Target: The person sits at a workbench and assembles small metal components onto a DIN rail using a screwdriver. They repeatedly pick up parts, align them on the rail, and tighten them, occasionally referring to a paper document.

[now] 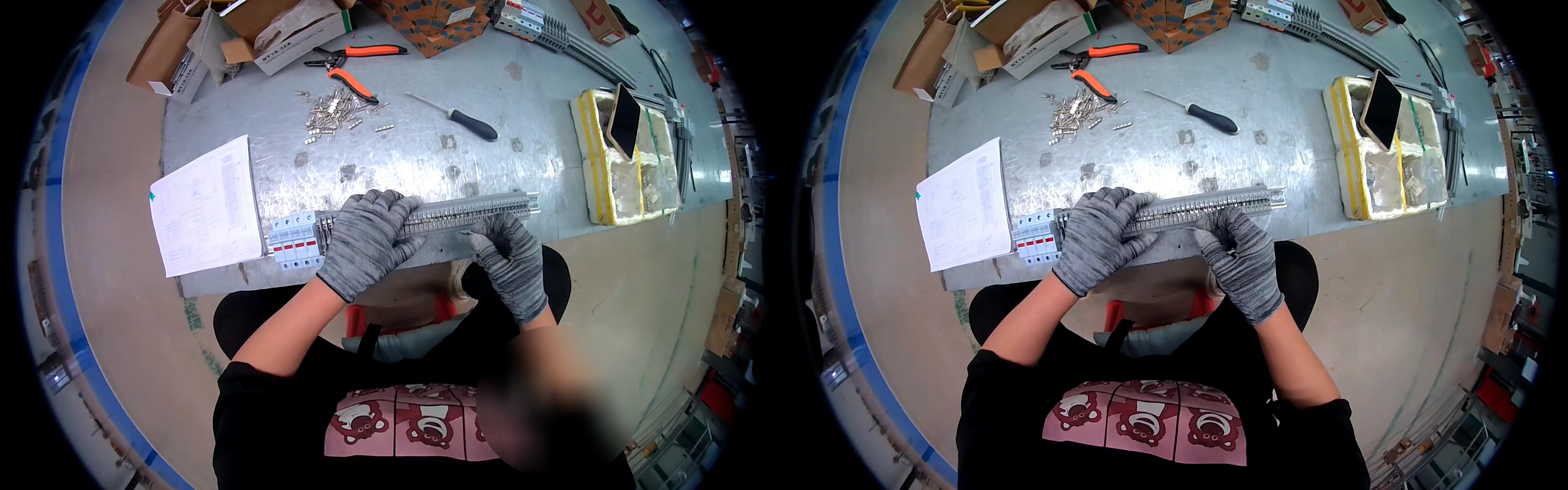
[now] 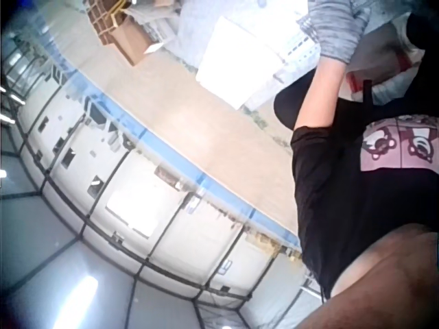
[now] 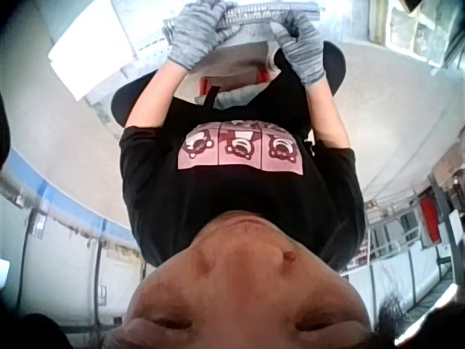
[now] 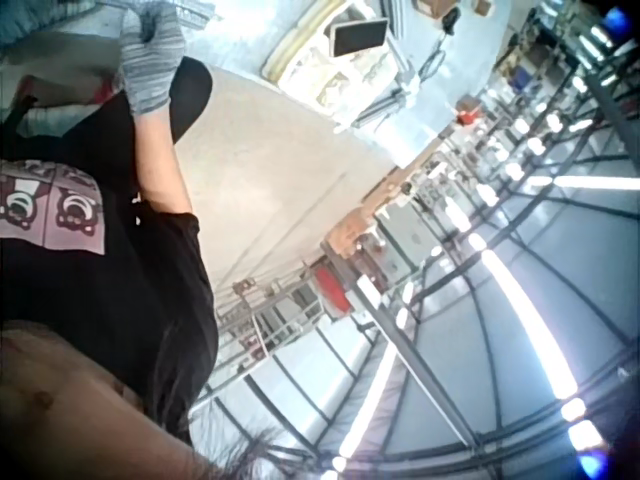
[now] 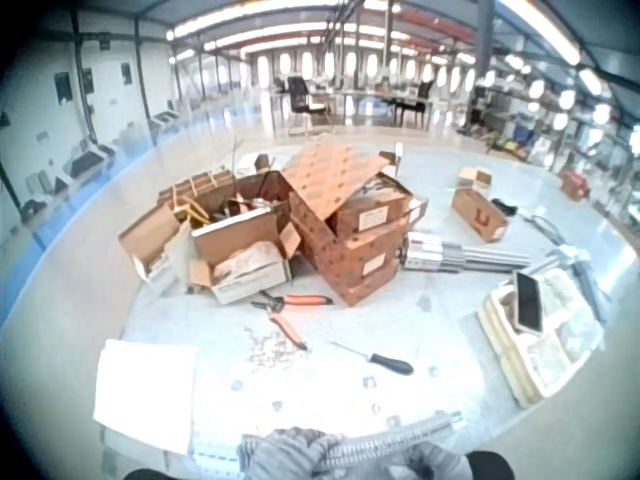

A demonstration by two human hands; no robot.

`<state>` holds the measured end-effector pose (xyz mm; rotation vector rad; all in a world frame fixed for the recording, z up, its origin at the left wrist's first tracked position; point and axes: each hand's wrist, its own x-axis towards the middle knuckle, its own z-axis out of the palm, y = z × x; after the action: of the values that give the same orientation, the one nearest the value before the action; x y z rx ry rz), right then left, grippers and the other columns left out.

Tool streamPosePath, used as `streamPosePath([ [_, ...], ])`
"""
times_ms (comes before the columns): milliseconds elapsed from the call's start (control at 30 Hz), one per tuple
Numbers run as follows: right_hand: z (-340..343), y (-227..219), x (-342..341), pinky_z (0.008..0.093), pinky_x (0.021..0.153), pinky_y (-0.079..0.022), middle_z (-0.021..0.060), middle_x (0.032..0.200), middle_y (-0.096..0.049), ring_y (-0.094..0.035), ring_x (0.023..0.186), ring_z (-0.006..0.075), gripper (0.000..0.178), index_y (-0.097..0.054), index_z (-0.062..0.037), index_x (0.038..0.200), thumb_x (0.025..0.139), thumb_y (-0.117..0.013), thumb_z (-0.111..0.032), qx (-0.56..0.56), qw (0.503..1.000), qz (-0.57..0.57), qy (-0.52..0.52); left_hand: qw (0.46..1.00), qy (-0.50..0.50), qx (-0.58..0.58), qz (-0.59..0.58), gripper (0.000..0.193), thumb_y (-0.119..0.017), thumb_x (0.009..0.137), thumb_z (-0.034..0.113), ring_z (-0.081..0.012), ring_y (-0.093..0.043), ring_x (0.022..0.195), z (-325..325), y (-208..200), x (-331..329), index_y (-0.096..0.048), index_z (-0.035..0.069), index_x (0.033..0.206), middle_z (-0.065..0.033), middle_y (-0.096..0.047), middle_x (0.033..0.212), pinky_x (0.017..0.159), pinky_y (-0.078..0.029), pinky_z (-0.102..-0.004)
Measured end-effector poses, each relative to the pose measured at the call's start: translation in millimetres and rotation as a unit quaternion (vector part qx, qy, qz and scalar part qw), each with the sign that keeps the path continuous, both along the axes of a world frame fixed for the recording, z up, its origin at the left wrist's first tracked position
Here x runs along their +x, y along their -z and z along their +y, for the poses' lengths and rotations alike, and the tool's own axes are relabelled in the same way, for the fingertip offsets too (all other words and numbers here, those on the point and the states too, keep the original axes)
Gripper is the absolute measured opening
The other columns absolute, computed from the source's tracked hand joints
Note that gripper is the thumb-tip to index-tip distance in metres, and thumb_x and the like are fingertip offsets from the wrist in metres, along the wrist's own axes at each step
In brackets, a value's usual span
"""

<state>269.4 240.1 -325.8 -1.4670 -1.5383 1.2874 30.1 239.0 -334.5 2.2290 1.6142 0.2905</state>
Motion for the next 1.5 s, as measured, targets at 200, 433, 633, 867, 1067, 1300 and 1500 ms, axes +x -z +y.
streamPosePath([
  [200, 10.4, -11.4, -24.7, 0.0236, 0.063, -0.048, 0.0021, 0.072, -0.063, -0.055, 0.065, 0.007, 0.008, -0.062, -0.0002, 0.089, 0.09, -0.07, -0.004, 0.005, 1.0, 0.016, 0.009, 1.0, 0.01, -0.024, -0.006, 0.059, -0.067, 0.083, 0.046, -0.0289, -0.057, 0.107, 2.5, 0.1, -2.4, -0.06, 0.008, 0.127, -0.0142, -0.061, 0.112, 0.096, -0.043, -0.0431],
  [433, 13.9, -0.9, -26.9, 0.0252, 0.06, -0.047, 0.0031, 0.067, -0.059, -0.055, 0.062, 0.0089, 0.014, -0.059, -0.0012, 0.082, 0.089, -0.07, -0.007, 0.023, 0.997, -0.071, -0.028, 1.0, 0.001, -0.028, -0.001, 0.06, -0.068, 0.082, 0.046, -0.0302, -0.057, 0.108, 1.8, -0.5, -2.5, -0.06, 0.007, 0.127, -0.0151, -0.061, 0.115, 0.097, -0.043, -0.0435],
  [633, 14.6, 3.3, -46.3, 0.031, 0.06, -0.05, 0.0095, 0.069, -0.064, -0.061, 0.062, 0.0177, 0.015, -0.059, -0.0008, 0.083, 0.09, -0.068, -0.011, 0.035, 0.996, -0.062, -0.05, 1.0, 0.0, -0.013, -0.018, 0.06, -0.068, 0.082, 0.045, -0.03, -0.057, 0.111, 0.3, 4.4, -4.0, -0.06, 0.007, 0.127, -0.0149, -0.061, 0.118, 0.097, -0.044, -0.0429],
  [867, 13.7, 9.9, -48.8, 0.0348, 0.06, -0.052, 0.0129, 0.071, -0.066, -0.065, 0.062, 0.0249, 0.017, -0.062, 0.0001, 0.083, 0.089, -0.068, -0.014, 0.048, 0.986, -0.146, -0.064, 0.999, 0.008, 0.023, -0.021, 0.058, -0.067, 0.085, 0.044, -0.0297, -0.056, 0.113, -2.3, 13.2, -6.2, -0.059, 0.005, 0.127, -0.0151, -0.06, 0.121, 0.099, -0.043, -0.0421],
  [1067, 16.5, 0.6, -55.8, 0.0349, 0.061, -0.053, 0.0135, 0.071, -0.067, -0.066, 0.063, 0.0266, 0.02, -0.063, 0.0003, 0.084, 0.089, -0.069, -0.018, 0.025, 0.982, -0.171, -0.069, 1.0, 0.015, 0.008, -0.017, 0.056, -0.066, 0.085, 0.044, -0.0298, -0.056, 0.112, -1.8, 14.6, -6.4, -0.059, 0.004, 0.124, -0.0159, -0.058, 0.123, 0.099, -0.044, -0.0421],
  [1300, 17.0, 4.0, -59.6, 0.0354, 0.06, -0.052, 0.0134, 0.068, -0.064, -0.063, 0.06, 0.0247, 0.019, -0.061, 0.0003, 0.083, 0.089, -0.069, -0.016, 0.06, 0.972, -0.213, -0.073, 1.0, 0.017, 0.007, -0.018, 0.056, -0.065, 0.086, 0.042, -0.0309, -0.055, 0.115, -2.5, 13.9, -6.9, -0.058, 0.004, 0.126, -0.0166, -0.058, 0.124, 0.099, -0.043, -0.0435],
  [1500, 15.8, -5.5, -76.0, 0.0358, 0.057, -0.049, 0.0131, 0.063, -0.058, -0.057, 0.056, 0.0253, 0.016, -0.057, -0.0006, 0.08, 0.086, -0.069, -0.01, 0.083, 0.949, -0.293, -0.081, 0.999, 0.023, -0.043, -0.015, 0.056, -0.064, 0.086, 0.041, -0.0313, -0.054, 0.117, 0.2, 5.0, -8.8, -0.057, 0.004, 0.128, -0.0171, -0.057, 0.126, 0.1, -0.043, -0.0444],
])
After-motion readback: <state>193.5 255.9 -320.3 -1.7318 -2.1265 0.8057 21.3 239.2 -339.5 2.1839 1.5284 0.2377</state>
